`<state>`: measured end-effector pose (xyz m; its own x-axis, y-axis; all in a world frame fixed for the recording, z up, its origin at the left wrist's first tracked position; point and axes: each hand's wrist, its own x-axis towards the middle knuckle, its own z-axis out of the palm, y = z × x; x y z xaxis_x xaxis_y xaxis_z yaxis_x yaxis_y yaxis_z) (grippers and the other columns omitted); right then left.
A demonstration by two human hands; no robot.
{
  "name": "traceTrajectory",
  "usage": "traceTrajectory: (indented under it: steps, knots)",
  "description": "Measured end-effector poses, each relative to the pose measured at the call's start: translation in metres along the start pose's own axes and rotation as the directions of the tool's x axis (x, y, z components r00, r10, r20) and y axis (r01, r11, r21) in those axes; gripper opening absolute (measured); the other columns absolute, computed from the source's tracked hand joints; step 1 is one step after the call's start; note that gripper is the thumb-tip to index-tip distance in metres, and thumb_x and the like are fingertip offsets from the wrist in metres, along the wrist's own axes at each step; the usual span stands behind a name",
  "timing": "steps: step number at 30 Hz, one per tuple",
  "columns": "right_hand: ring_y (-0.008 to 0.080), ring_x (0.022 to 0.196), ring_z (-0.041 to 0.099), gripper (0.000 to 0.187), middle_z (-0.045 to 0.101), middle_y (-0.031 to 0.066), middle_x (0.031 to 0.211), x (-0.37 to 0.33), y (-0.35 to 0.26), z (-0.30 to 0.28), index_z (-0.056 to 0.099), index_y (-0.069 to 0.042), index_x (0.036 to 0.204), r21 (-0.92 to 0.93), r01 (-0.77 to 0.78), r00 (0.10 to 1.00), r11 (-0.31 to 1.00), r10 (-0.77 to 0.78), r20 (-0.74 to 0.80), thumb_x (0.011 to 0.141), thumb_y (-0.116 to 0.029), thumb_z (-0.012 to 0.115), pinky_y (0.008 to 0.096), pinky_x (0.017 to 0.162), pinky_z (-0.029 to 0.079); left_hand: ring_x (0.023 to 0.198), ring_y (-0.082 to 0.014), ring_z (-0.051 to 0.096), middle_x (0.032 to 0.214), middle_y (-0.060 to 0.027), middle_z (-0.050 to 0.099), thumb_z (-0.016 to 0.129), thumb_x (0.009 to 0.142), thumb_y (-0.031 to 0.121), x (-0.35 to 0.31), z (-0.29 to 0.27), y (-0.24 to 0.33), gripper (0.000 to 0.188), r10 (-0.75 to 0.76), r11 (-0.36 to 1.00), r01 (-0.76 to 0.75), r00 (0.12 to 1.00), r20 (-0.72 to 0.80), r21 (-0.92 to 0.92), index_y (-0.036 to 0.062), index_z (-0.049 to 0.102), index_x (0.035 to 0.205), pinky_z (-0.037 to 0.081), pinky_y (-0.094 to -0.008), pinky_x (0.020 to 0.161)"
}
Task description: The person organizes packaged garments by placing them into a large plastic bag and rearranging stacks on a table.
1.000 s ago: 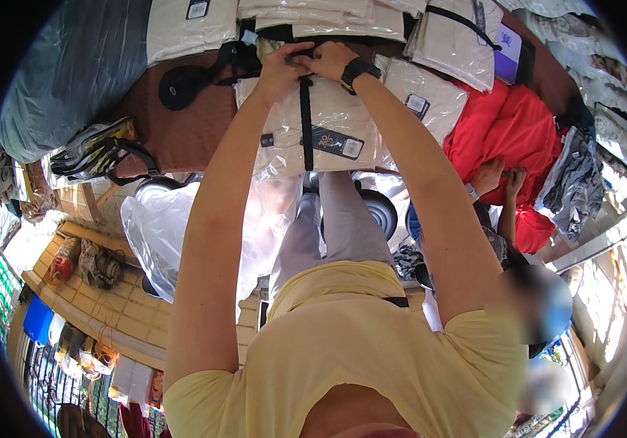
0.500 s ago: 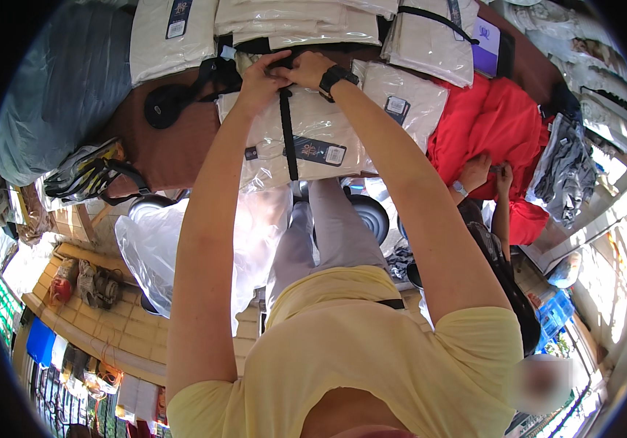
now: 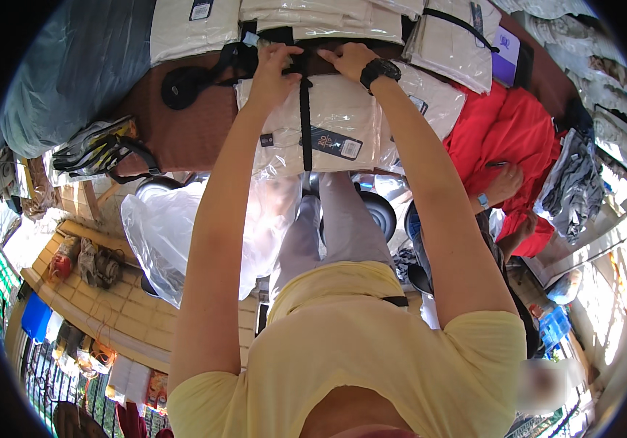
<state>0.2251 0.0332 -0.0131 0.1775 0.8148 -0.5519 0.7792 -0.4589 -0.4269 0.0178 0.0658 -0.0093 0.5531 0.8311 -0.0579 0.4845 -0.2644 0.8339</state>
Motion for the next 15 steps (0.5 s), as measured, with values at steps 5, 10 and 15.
traceTrajectory:
  steps: [5,10,15]
  knots:
    - [0.0334,0.101,0.055,0.043,0.065,0.0128,0.103,-0.012,0.036,0.026,0.068,-0.006,0.102,-0.267,0.225,0.866,0.937,-0.317,-0.385,0.084,-0.044,0.058,0.0411,0.089,0.045,0.082,-0.0149,0.046,0.095,-0.0064,0.046,0.070,0.082,0.011,-0.113,-0.005,0.046,0.032,-0.378,0.901,0.158,0.745,-0.550,-0.405,0.0026,0.048,0.103,0.041,-0.0273,0.074]
    - [0.0388,0.117,0.046,0.049,0.058,0.0185,0.117,-0.030,0.036,0.037,0.059,-0.007,0.119,-0.260,0.408,0.906,0.875,-0.424,-0.009,0.090,-0.045,0.049,0.0464,0.098,0.039,0.104,-0.0166,0.049,0.112,-0.0042,0.056,0.067,0.085,0.026,-0.236,0.058,0.042,0.032,-0.828,-0.161,0.522,0.390,0.402,-0.838,0.0070,0.060,0.109,0.039,-0.0330,0.089]
    - [0.0379,0.129,0.036,0.096,0.043,0.0216,0.136,-0.072,-0.042,0.006,0.056,-0.001,0.123,-0.396,0.243,0.970,0.886,-0.216,0.111,0.069,-0.079,0.048,0.0474,0.105,0.029,0.108,-0.0144,0.051,0.106,-0.0006,0.061,0.068,0.084,0.026,-0.218,0.082,0.001,0.024,-0.585,-0.339,0.331,0.659,0.473,-0.881,0.0148,0.063,0.104,0.040,-0.0365,0.092]
